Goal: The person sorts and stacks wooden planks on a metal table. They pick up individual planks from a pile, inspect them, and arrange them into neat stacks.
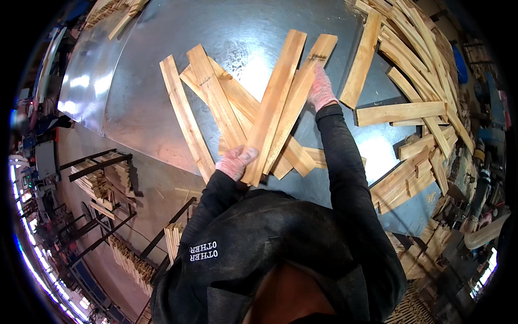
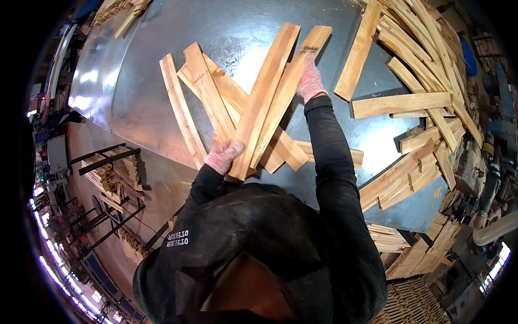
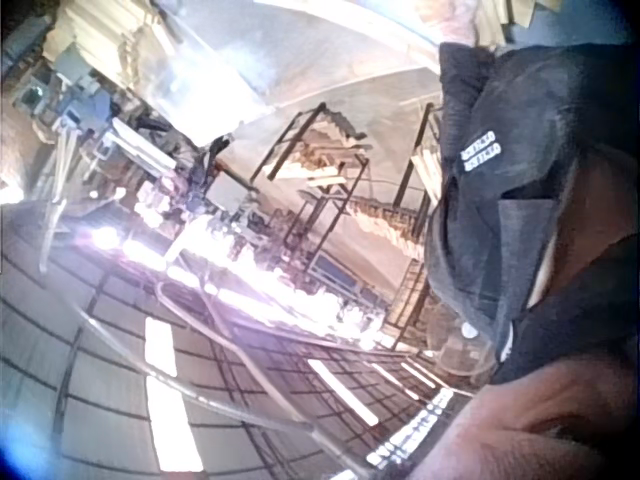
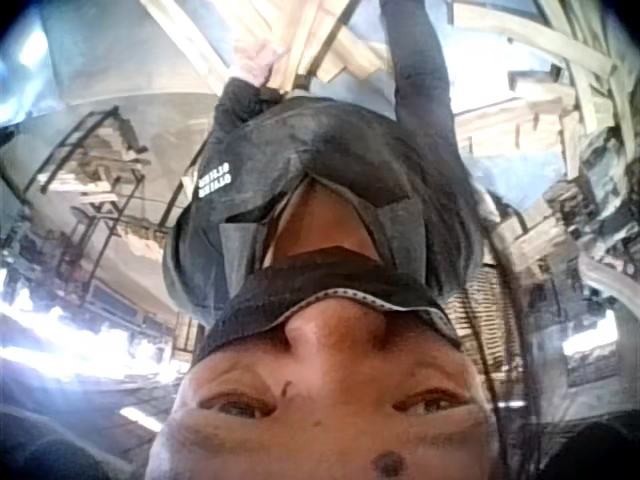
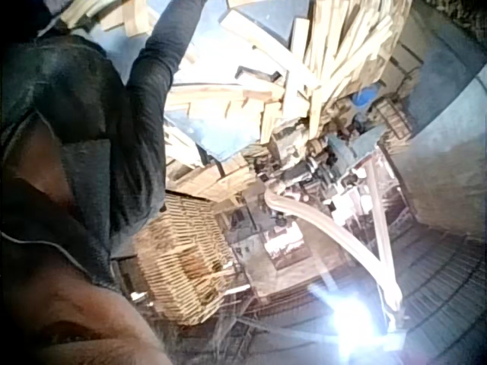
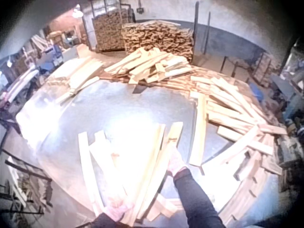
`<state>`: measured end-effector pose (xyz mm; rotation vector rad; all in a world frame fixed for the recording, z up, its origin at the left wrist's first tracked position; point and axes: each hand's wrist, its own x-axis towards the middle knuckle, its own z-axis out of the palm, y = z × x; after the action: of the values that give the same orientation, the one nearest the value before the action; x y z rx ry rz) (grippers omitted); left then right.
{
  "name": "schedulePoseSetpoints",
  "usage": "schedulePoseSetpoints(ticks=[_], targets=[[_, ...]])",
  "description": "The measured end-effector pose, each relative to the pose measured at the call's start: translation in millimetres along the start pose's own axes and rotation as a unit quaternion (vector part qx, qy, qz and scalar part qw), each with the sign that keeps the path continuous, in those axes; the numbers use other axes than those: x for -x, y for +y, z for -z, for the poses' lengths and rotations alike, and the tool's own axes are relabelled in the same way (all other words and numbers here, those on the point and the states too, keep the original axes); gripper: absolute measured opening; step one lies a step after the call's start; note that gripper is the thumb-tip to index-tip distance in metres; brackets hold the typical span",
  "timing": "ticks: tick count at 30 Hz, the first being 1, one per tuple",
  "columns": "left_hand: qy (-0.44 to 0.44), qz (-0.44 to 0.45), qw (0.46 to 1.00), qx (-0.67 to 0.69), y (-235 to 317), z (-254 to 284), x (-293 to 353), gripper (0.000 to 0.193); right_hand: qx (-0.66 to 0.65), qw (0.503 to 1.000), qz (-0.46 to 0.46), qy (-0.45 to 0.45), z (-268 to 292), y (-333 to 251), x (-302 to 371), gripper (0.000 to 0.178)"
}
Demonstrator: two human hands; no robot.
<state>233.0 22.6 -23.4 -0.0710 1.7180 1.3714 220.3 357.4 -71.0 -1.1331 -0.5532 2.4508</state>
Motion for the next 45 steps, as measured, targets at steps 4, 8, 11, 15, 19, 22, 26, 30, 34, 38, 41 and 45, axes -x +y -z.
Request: schedulePoseSetpoints(ticks=[4,8,11,15,19,22,26,30,34,38,41,45], targets=[[0.027,-0.053,0.973,-0.221,24.3,35.8,-1.5,0.045,-0.04,0.988,-0.132,-0.075,-2.9,-27.5,-0.2,0.043],[-0.039,-0.136,0.99,-0.013,16.7,6.8,-1.8,0.061,0.278,0.96,-0.023,0.037,-19.1,-12.5,-18.8,0.055],[-0.001,-0.037,0.914,-0.405,45.5,-25.1,1.4,0.101,0.625,0.771,0.088,0.084,-46.2,32.9,-8.8,0.072],[0.024,-0.027,0.935,-0.351,23.3,-41.3,-13.7,0.081,0.721,0.63,0.268,-0.106,-65.8,44.7,29.4,0.037],[0.001,-0.178,0.974,-0.142,31.3,10.6,-19.6,0.066,0.096,0.955,-0.178,-0.217,-94.5,44.9,22.8,0.04],[-0.034,-0.149,0.987,-0.058,38.2,30.2,-27.7,0.074,0.155,0.952,-0.058,-0.258,-122.0,81.1,10.9,0.042],[0.033,-0.121,0.989,0.074,87.1,36.0,-34.3,0.058,0.192,0.949,0.059,-0.242,-198.6,109.6,-13.0,0.045],[-0.012,-0.124,0.989,0.085,150.6,100.8,-82.6,0.053,0.243,0.915,0.193,-0.258,-253.5,95.9,-22.4,0.048],[0.053,-0.21,0.975,-0.049,247.8,204.5,-188.2,0.042,0.314,0.929,0.124,-0.152,-237.9,67.1,-31.9,0.051],[0.32,-0.114,0.789,-0.511,332.4,312.5,-324.5,0.06,0.338,0.935,0.094,-0.05,-170.0,60.6,-28.8,0.045],[0.468,-0.178,0.727,-0.471,404.9,368.5,-415.9,0.054,0.386,0.919,0.085,-0.011,-115.5,73.1,-42.9,0.045],[0.514,-0.213,0.742,-0.373,401.8,344.2,-466.6,0.056,0.567,0.804,0.178,-0.03,-121.8,78.2,-12.2,0.047]])
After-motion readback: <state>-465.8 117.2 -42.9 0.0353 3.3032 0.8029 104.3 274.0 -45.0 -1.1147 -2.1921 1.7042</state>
